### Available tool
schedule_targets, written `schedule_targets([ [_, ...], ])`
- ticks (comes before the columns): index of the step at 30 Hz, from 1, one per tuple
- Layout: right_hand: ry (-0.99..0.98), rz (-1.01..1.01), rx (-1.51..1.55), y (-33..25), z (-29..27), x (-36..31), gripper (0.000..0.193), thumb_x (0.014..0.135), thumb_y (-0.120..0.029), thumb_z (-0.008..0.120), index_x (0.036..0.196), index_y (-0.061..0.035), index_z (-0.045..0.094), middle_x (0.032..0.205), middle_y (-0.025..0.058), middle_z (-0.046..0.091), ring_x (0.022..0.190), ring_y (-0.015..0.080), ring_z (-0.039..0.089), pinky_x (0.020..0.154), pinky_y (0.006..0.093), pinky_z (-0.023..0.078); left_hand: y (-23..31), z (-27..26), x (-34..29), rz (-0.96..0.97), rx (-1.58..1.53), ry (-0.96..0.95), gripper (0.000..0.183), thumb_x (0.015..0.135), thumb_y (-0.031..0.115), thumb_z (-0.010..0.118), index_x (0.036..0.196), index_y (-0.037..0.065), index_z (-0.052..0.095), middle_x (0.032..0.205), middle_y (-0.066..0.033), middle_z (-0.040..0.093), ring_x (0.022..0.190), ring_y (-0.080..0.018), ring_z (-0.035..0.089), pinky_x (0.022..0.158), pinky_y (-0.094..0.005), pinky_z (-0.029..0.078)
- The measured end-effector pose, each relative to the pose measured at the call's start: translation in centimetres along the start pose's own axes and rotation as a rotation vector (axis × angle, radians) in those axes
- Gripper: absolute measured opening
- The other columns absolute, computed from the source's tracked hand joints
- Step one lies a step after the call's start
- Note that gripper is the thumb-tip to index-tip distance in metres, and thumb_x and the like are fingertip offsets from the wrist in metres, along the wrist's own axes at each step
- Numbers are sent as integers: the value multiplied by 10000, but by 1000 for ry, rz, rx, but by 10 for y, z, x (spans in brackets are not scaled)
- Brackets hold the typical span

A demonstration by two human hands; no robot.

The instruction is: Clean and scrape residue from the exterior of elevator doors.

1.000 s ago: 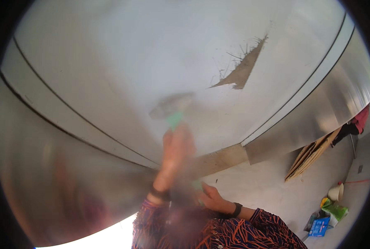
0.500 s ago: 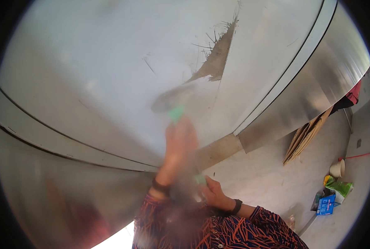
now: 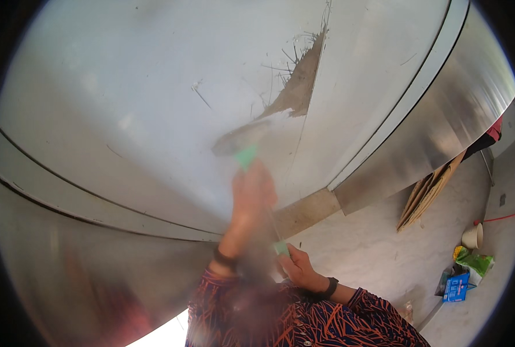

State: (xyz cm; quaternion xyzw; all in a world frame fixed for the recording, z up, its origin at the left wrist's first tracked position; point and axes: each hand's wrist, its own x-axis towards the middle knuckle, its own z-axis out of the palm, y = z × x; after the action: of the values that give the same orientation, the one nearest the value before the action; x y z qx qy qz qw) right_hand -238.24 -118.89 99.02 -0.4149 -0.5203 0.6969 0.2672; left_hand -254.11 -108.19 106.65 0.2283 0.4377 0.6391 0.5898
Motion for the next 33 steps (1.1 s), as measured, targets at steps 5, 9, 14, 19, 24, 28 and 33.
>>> schedule_targets([
  [5,18,21,26,1,-3,1,185,901,-229,482,892,-49,523,595,13,492,528,99,444,473,282,370,1,6,-1,14,7,-12,318,935,362,458,739,118,401,550,26,338,423,-74,300,408,-235,262],
  [9,13,12,-25,0,-6,1,181,896,-225,487,894,-48,522,601,20,501,532,105,453,473,290,375,2,8,-3,13,18,17,320,935,369,460,745,116,406,546,25,334,422,-75,300,407,-237,263],
  [14,10,-19,-82,3,-6,1,119,947,-132,421,915,-41,491,628,-12,478,514,47,419,463,214,351,-2,4,1,30,2,-24,329,933,386,470,754,114,416,540,26,329,413,-77,298,399,-244,266],
  [19,48,-57,-143,5,0,3,107,943,-123,424,900,-45,483,617,-17,467,503,44,414,444,215,345,0,2,1,30,26,-21,338,932,397,468,758,113,408,540,26,328,411,-78,304,397,-244,268],
  [24,28,-206,-283,22,-4,8,85,936,-104,425,890,-50,472,598,-21,456,483,40,402,424,213,340,-2,4,3,75,125,-15,351,934,404,463,747,115,393,543,24,327,411,-79,302,395,-245,262],
  [28,27,-163,-191,21,-4,10,73,928,-90,423,894,-46,469,590,-20,456,477,42,408,419,218,352,1,8,1,95,144,21,360,938,402,456,731,118,376,546,23,324,412,-79,295,394,-245,254],
  [33,-21,-344,-291,30,-12,10,69,921,-77,420,913,-37,476,598,-12,471,487,53,435,433,221,376,1,13,-2,104,134,60,373,939,401,455,711,122,360,541,24,313,411,-80,290,394,-247,251],
])
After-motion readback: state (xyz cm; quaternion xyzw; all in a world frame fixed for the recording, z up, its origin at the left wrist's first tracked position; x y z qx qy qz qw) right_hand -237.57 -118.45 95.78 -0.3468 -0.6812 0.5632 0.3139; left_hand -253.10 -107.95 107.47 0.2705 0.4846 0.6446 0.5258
